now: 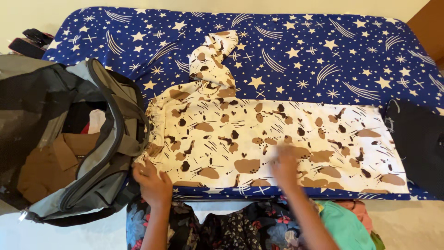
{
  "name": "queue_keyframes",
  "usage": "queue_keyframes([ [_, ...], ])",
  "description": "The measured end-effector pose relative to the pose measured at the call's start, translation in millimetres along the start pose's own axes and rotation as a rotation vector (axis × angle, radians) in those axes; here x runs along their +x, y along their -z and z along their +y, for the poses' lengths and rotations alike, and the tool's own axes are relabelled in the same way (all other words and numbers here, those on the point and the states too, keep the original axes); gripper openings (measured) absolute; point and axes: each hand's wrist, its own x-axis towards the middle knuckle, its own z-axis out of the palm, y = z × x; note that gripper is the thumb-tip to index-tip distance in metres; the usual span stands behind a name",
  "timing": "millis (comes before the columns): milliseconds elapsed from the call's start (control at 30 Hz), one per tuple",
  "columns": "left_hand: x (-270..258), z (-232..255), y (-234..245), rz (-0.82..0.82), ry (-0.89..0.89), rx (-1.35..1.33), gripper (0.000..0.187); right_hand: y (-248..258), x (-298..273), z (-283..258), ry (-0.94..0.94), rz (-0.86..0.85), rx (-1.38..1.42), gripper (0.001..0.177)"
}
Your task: The person picks up a garment from a pile on the floor, spreads it out on a bed, and folds it into a square shape before placing it inside a bag.
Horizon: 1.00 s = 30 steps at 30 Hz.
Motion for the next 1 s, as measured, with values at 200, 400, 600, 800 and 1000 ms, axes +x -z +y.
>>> queue_keyframes([
  [200,41.4,50.3,-12.3,0.101,-0.431,-0.166,0.056,-22.8,-14.7,-114.3,-0.063,-0.179,0.014,0.056],
  [400,166.4,73.7,-95.4,0.048,-0.325,-0.248,0.046,-19.0,-13.4,-116.7,-0.037,-0.101,0.060,0.055],
  [600,230.0,84.1,-133.4,-0.279,-0.228,-0.127,0.067,-24.2,-8.9,-115.6,-0.011,-0.131,-0.035,0.058],
  [800,248.2,103.8,-141.3,-0.473,-0.085,0.022,0.071,-25.1,-7.6,-116.1,-0.018,-0.137,-0.054,0.059],
  [1000,237.5,93.9,-144.6,-0.407,-0.208,0.070,0.032,-26.2,-8.5,-115.1,-0.008,-0.128,-0.046,0.061],
])
